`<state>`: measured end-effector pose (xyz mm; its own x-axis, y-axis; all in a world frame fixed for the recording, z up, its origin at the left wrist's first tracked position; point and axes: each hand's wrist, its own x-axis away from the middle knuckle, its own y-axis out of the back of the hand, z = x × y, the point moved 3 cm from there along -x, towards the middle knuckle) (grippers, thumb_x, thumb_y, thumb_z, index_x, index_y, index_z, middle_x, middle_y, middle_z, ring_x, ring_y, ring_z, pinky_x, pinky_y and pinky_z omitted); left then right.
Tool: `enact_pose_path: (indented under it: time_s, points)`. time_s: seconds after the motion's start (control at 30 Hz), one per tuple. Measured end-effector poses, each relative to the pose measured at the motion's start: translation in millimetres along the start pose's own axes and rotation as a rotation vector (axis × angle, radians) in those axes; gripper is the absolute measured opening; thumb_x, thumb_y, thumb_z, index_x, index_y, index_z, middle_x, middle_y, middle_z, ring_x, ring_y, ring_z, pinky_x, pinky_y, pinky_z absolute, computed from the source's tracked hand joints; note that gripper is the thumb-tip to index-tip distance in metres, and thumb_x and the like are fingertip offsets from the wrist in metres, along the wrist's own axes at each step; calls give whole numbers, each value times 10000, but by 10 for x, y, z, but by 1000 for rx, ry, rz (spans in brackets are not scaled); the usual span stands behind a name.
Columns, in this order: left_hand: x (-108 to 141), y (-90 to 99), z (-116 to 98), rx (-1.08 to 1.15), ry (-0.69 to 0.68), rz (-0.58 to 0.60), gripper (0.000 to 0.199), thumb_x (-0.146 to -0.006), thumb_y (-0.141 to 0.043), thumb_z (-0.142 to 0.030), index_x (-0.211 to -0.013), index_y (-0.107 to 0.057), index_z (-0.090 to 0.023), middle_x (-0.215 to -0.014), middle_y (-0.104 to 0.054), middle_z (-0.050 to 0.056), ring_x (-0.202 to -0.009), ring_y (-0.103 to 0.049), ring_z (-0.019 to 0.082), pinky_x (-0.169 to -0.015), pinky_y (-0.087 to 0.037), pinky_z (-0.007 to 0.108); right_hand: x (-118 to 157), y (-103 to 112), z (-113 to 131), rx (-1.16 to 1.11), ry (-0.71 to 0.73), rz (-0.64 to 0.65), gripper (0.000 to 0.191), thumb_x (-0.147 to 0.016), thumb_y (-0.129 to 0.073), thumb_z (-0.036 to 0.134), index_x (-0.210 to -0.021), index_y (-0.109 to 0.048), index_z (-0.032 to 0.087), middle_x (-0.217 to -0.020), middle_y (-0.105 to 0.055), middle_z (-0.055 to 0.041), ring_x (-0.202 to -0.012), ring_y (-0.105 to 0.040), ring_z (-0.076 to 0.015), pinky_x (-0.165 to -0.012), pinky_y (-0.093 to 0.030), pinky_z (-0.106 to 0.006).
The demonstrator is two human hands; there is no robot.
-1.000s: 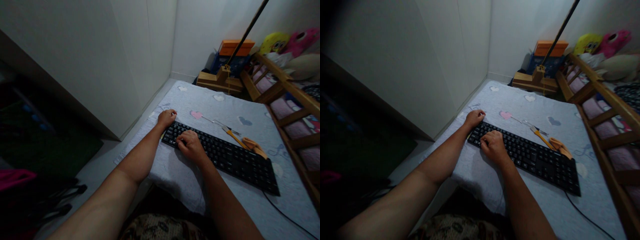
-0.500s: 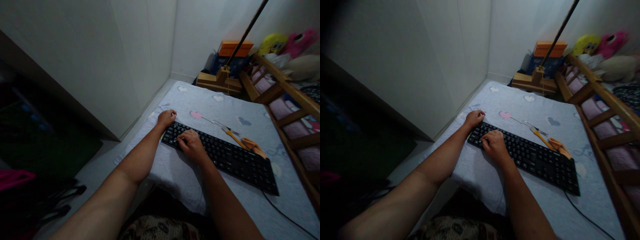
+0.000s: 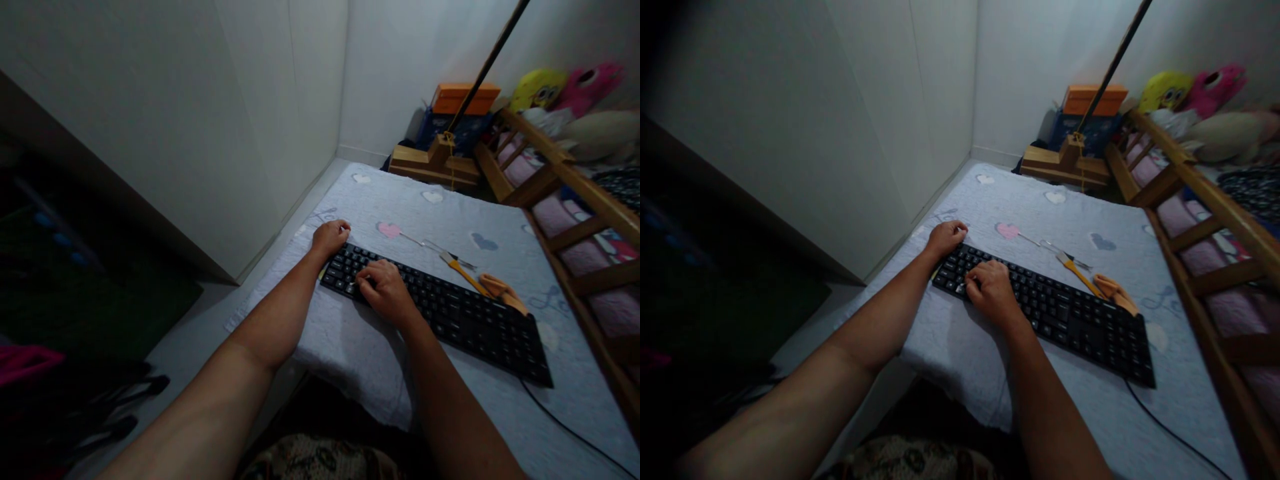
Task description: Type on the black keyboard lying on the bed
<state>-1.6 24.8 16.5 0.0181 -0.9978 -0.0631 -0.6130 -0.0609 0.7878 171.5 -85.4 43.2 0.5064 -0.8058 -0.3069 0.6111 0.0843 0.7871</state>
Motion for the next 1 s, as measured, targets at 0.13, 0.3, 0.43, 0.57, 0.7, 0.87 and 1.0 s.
enact_pose_path:
  time_s: [0.13,0.3,0.43,0.57,0.7,0.87,1.0]
  points:
    - [-1,-3,8,3,5,-2,282,-891,-553,-289,-1078,-751,-215,-924,-748,37,-854,-656,177,-797,-483,266,6,2,-14,-4,-2,-12,166,-859,-552,157,-746,-664,204,-777,-680,-43,-826,-570,-210,-829,-380,-369]
    - [-12,-25,30,2,-8,-8,285,-893,-551,-299,-1076,-754,-218,-934,-748,37,-852,-656,173,-803,-483,265,17,66,-19,-13,-12,-19,181,-844,-539,142,-717,-651,204,-747,-666,-34,-797,-568,-199,-812,-381,-357]
    - [-10,-25,21,-3,-8,-7,289,-897,-546,-294,-1085,-751,-217,-948,-752,38,-857,-659,175,-810,-482,269,25,115,-26,-22,-10,16,177,-826,-541,128,-715,-654,209,-742,-669,-23,-788,-567,-190,-800,-378,-346]
    - [-5,-11,8,-6,-1,3,283,-896,-552,-291,-1083,-750,-217,-939,-753,38,-863,-661,179,-816,-483,271,30,105,-41,-14,-11,19,174,-821,-545,124,-723,-660,211,-758,-683,-23,-799,-570,-193,-808,-380,-348]
    - [-3,-6,9,-8,4,6,282,-896,-554,-288,-1087,-751,-221,-937,-752,36,-868,-661,178,-823,-486,270,35,74,-49,-1,-17,-2,173,-846,-555,133,-742,-668,213,-780,-691,-32,-834,-575,-203,-838,-383,-363]
    - [-2,-6,11,-2,3,-4,279,-894,-554,-286,-1079,-752,-219,-960,-751,36,-869,-659,174,-813,-483,265,28,53,-26,-3,-21,-4,162,-889,-587,160,-778,-692,215,-810,-702,-39,-863,-574,-215,-851,-382,-375]
    - [-8,-12,10,2,-10,-7,287,-897,-546,-298,-1081,-751,-217,-950,-751,38,-859,-658,176,-801,-482,268,19,30,-6,-9,-15,6,147,-902,-613,168,-805,-713,216,-823,-720,-39,-871,-575,-218,-866,-382,-389]
